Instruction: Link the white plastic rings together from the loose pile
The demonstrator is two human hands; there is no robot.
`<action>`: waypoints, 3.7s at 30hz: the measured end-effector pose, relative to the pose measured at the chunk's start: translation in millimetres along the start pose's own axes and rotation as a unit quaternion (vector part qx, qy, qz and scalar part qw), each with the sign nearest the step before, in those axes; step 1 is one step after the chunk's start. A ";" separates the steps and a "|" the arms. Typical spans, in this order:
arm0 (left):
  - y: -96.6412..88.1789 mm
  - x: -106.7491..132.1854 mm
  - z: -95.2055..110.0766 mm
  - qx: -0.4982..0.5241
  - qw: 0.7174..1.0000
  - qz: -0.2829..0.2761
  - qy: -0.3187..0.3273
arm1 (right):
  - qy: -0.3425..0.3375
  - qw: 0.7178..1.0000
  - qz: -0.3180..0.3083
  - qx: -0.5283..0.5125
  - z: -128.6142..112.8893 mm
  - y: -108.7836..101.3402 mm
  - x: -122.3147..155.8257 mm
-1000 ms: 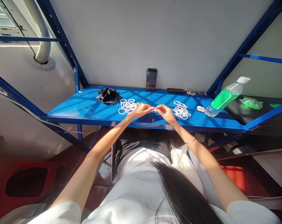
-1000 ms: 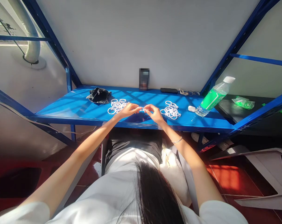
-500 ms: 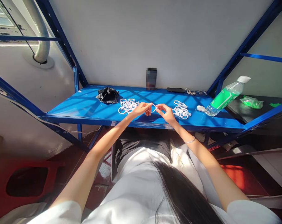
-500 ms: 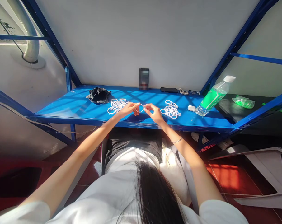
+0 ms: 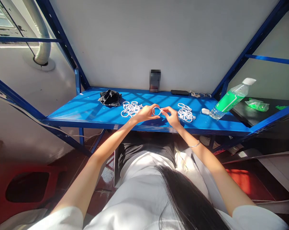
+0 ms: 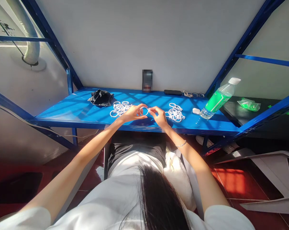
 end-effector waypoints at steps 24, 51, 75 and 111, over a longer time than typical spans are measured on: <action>-0.6 0.0 3.5 -0.080 0.997 0.008 0.021 | -0.053 0.998 0.006 0.040 0.0 0.3 2.3; 2.3 -0.4 2.4 -0.081 0.996 0.005 0.033 | -0.040 0.998 0.006 0.044 -3.1 -0.8 3.5; -0.9 0.4 3.0 -0.074 0.997 0.017 0.031 | -0.040 0.998 -0.008 0.047 -8.4 -0.5 4.2; 7.7 2.3 -1.0 -0.195 0.978 0.037 0.068 | -0.091 0.993 -0.010 0.072 -6.9 1.5 5.0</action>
Point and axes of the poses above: each hand's wrist, its own x-axis away from the middle knuckle, its own y-axis out of the palm, z = x × y, the point moved 2 cm from there along -x, towards the middle knuckle, and after that the axes turned 1 degree about x, right-handed, at the moved point
